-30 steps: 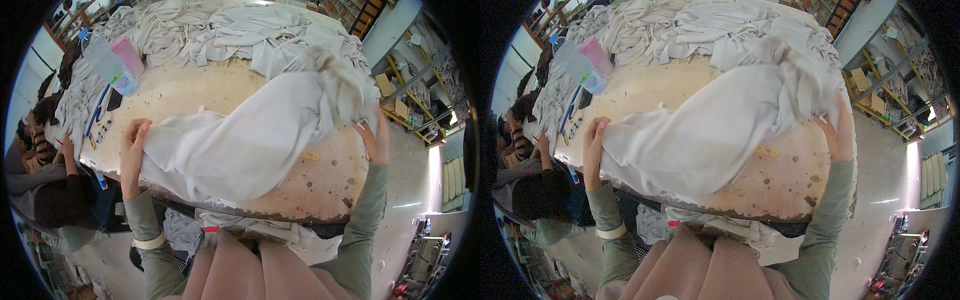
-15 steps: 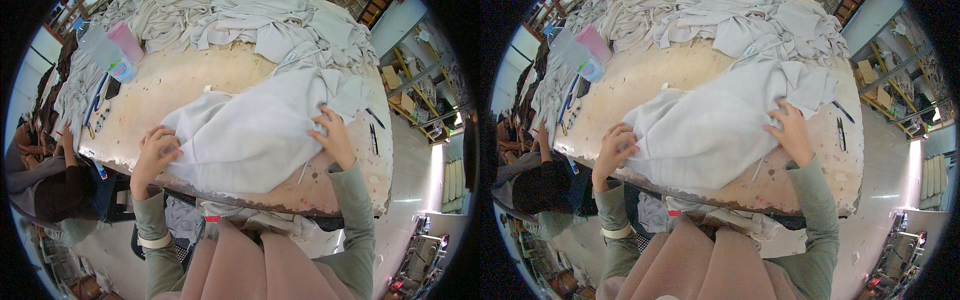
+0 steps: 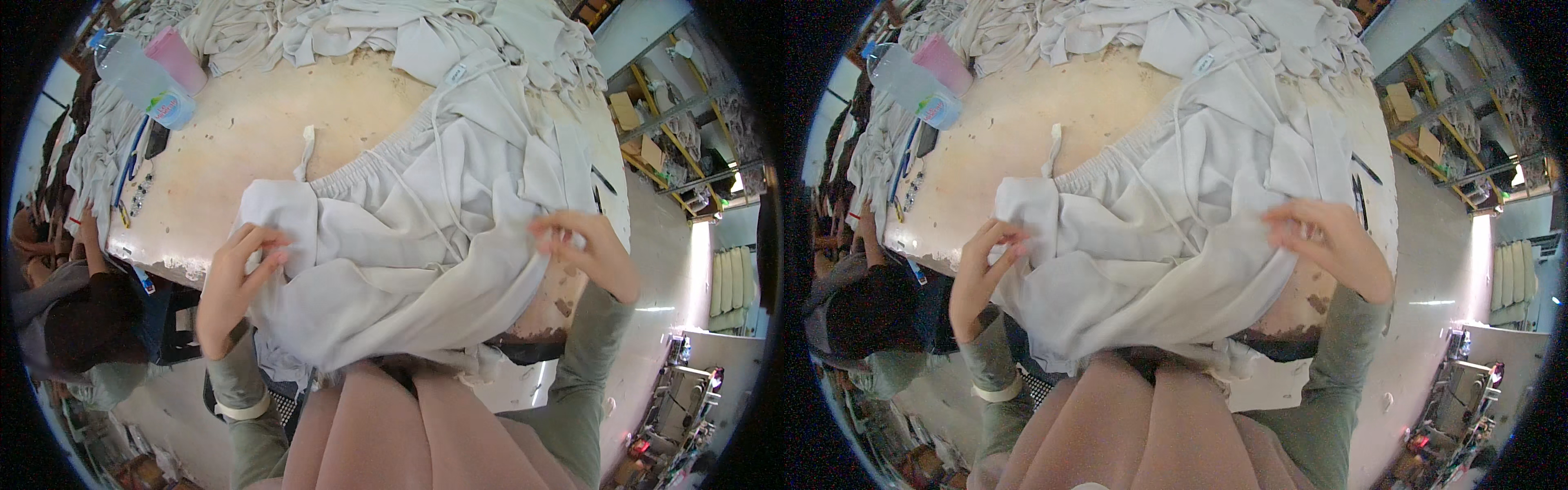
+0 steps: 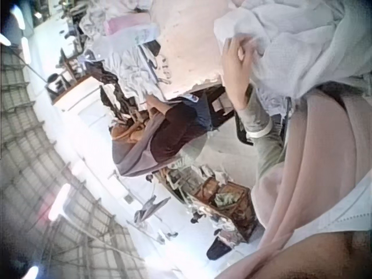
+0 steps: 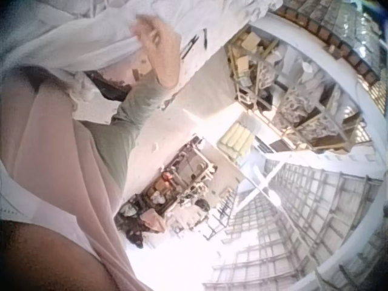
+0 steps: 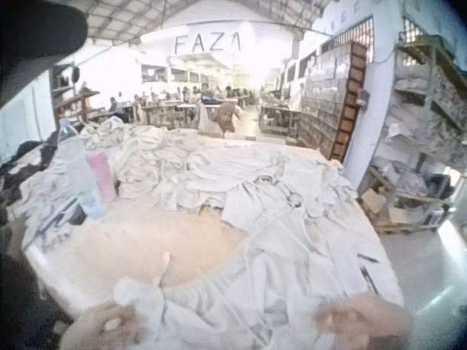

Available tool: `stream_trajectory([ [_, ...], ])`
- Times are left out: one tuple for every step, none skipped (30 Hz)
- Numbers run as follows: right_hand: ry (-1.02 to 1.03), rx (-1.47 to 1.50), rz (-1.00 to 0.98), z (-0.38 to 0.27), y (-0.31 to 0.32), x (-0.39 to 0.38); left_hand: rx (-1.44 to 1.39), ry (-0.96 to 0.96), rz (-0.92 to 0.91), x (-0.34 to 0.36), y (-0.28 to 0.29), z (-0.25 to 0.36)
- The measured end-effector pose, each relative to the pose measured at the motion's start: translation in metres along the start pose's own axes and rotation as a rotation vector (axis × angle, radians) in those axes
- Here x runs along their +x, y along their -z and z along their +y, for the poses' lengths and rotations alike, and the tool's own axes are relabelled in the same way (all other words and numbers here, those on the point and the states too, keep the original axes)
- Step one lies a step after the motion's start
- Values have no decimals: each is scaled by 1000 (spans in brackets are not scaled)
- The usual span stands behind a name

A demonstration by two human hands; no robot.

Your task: The person repairs a light-colored garment by hand, using scissors to trim threads, applying tape to secure sections, and marking the fabric with a pen. The garment is repeatedly folded and unfolded to access different areas for repair.

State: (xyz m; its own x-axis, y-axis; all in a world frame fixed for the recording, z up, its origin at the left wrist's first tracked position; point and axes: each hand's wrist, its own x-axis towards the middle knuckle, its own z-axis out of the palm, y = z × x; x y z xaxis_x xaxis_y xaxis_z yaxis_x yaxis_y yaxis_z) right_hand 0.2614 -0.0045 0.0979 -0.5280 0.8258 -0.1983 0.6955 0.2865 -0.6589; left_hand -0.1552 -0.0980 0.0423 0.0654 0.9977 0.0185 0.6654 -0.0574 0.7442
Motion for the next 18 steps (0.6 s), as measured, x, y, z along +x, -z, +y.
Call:
stream_trajectory([
  [27,-7,20,1,-7,7,-26,-5,20,3,-13,3],
  [85,-28,47,4,-13,15,-40,-51,59,6,-24,7],
  [147,-38,73,7,-19,22,-10,-72,63,8,-33,11],
  [190,-47,88,12,-25,30,-37,-59,23,9,-41,15],
  [238,-47,100,18,-29,36,-53,-81,-4,10,-49,19],
  [287,-46,112,24,-34,42,-62,-115,-30,10,-56,24],
  [324,-84,170,32,-38,49,-75,-155,-116,10,-63,29],
  [363,-122,228,41,-42,56,-17,-180,-177,9,-69,33],
  [395,-155,295,48,-46,60,52,-201,-231,5,-77,38],
  [389,-344,343,56,-48,65,126,-225,-278,2,-83,40],
  [372,-526,397,62,-51,68,146,-287,-257,0,-90,42],
  [365,-720,439,68,-52,70,171,-351,-229,-1,-95,42],
  [334,-663,414,72,-49,73,233,-430,-246,0,-98,40],
  [314,-617,377,74,-44,72,98,-401,-205,-3,-99,38],
  [212,-571,309,75,-40,71,1,-386,-210,-4,-95,34],
  [254,-439,416,74,-34,68,-97,-369,-212,-4,-88,30],
  [216,-307,488,72,-26,60,-264,-227,-150,-8,-80,27],
  [200,-166,561,68,-18,52,-428,-82,-87,-15,-68,26],
])
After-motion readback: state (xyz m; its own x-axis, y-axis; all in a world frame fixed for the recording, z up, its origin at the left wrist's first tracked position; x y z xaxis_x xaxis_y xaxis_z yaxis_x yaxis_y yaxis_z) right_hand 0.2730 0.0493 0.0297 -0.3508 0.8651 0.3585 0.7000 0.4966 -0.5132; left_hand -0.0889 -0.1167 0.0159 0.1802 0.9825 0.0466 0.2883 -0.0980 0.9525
